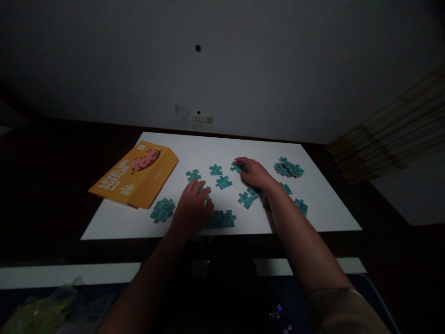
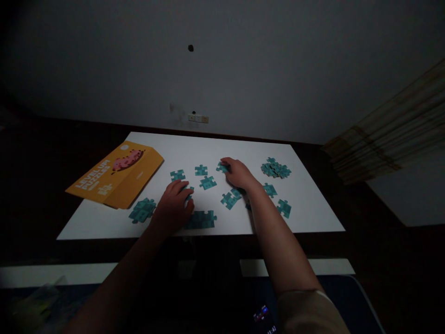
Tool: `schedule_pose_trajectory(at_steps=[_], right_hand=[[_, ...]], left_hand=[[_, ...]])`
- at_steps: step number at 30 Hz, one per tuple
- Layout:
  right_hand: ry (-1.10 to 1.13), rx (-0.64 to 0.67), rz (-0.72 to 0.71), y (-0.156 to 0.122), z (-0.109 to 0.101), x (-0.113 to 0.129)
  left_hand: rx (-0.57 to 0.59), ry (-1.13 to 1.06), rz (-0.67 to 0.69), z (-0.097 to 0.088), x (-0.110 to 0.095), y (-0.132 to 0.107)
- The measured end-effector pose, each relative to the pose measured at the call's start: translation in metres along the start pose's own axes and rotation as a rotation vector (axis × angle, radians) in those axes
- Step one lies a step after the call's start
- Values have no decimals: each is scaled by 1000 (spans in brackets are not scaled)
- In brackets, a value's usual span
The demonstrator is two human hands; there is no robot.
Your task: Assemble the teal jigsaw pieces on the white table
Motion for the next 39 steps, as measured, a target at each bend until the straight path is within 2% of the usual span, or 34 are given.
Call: schedule_pose_trajectory(at_steps=[3,6,12,15,20,22,30,39], right_hand=[[87,-22,-3,-2,0,-2],[27,-63,39,-4,-3,-3],[7,-23,36,-1,-6,3],[143,-71,81,0,-5,8],[644,-301,303,-8,-10,19],[744,-345,347,-14,-16,23],[891,-412,392,-38,-38,32],[896,-459,412,-52,-42,27]], left_hand=[[-7,-2,6,1,0,0],[-5,-3,10,1,0,0],[0,16,14,1,0,0],[-4,19,19,1,1,0],[-18,23,40,1,1,2],[-26,21,47,1,2,2],[-32,22,43,2,5,1],[26,22,23,1,7,2]])
Point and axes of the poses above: each hand's wrist, its own y-axis towards the middle knuckle, its own z-axis out of the palm, x = y × z, the point moved 1 cm from there along y, towards the middle knuckle, and after that the axes turned 1 degree about y, right-handed, at the moved point
